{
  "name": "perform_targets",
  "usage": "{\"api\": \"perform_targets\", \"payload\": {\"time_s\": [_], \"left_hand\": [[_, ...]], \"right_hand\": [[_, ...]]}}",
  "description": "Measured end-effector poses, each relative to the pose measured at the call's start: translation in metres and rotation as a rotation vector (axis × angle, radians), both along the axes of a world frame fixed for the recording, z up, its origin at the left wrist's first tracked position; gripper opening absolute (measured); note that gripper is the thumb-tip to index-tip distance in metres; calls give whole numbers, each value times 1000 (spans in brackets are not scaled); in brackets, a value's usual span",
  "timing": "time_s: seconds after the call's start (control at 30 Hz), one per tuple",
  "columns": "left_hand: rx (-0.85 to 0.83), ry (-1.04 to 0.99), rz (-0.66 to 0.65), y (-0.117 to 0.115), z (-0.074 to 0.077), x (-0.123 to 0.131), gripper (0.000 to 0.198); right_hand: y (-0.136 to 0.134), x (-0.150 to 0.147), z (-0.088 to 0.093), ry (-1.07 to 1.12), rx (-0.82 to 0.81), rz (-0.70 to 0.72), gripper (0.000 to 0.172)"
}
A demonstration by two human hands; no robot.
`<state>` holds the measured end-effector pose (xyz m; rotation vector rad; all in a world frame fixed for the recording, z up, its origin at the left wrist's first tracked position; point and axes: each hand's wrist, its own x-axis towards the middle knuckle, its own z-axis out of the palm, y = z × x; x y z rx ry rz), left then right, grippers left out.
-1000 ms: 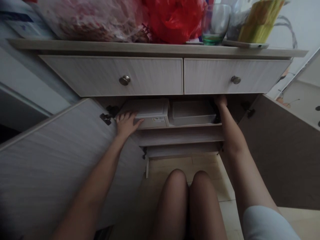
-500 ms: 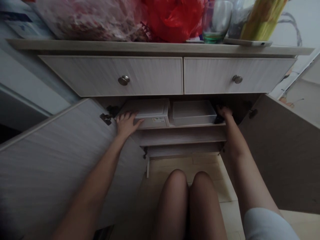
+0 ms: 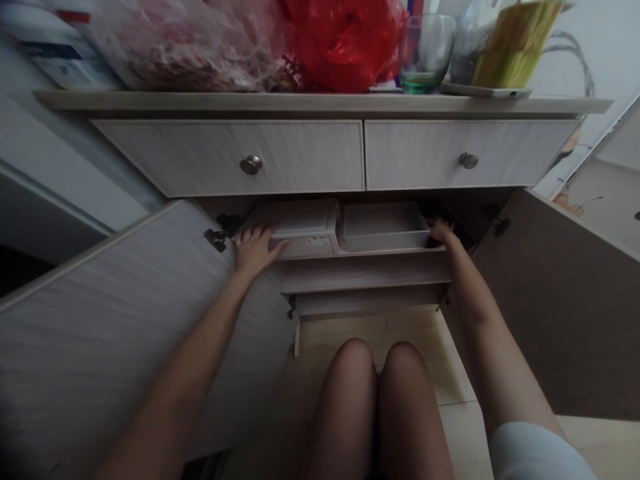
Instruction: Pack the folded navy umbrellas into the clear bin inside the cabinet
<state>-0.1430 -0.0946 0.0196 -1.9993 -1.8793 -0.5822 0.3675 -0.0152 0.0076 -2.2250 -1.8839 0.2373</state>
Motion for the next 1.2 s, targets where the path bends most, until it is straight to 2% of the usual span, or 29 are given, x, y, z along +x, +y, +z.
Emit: {"api": "perform_targets", "payload": {"time_s": [0.1, 0.3, 0.47, 0.53, 0.6, 0.67, 0.77, 0.87, 1.03, 1.2], "left_hand": [[-7, -8, -11, 4, -1, -3, 63], [-35, -11, -18, 9, -1, -4, 62], [-24, -14, -27, 8, -1, -2, 62], [-26, -4, -28, 8, -2, -2, 63], [-36, 2, -26, 8, -1, -2, 63], [-48, -3, -24, 7, -1, -2, 63], [-57, -15, -25, 8, -1, -2, 63], [-56, -18, -24, 9, 0, -2, 61], [-69, -32, -33, 13, 2, -1, 59], [-34, -84, -44, 10, 2, 1, 62]], "right_hand": [[-4, -8, -5, -16, -10, -3, 49], [-4, -25, -9, -49, -16, -110, 56], [2, -20, -14, 53, 3, -127, 52], [5, -15, -17, 117, 48, -132, 50], [7, -12, -19, 195, 166, -141, 51], [6, -12, -20, 276, 345, -91, 56], [0, -17, -24, 335, 537, 148, 68], [-12, -26, -30, 232, 488, 317, 70], [-27, -36, -38, -38, 402, 341, 58], [-32, -37, -34, -66, 457, 351, 51]]}}
